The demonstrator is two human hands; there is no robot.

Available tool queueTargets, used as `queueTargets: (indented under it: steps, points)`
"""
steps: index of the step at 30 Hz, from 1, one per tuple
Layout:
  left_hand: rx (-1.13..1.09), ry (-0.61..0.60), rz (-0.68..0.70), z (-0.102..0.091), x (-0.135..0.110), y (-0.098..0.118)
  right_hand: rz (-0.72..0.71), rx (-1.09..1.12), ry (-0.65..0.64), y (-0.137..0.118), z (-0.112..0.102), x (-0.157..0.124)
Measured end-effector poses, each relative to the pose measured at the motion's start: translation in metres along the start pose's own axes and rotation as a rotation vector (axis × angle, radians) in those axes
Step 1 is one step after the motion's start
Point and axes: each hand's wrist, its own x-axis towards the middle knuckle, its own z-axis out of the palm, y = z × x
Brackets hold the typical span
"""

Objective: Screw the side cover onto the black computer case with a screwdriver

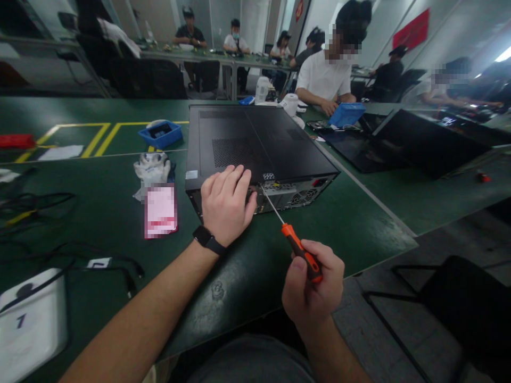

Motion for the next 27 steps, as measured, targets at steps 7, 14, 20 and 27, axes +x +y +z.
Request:
queueTargets:
  steps: [7,14,20,27]
  points:
    - [-0.004,-0.006,0.008,0.000,-0.001,-0.001,0.081,-0.037,-0.028,-0.001,-0.003,-0.004]
    - [0.037,0.015,0.028,-0.001,0.000,-0.001,0.000,-0.038,-0.004,-0.007,0.000,0.006]
    - [0.011,-0.010,0.014,-0.001,-0.001,-0.001,0.083,-0.058,-0.016,-0.002,-0.001,-0.004]
    - [-0.003,-0.022,0.001,-0.002,0.001,0.000,0.016,-0.029,-0.015,-0.006,-0.001,0.000]
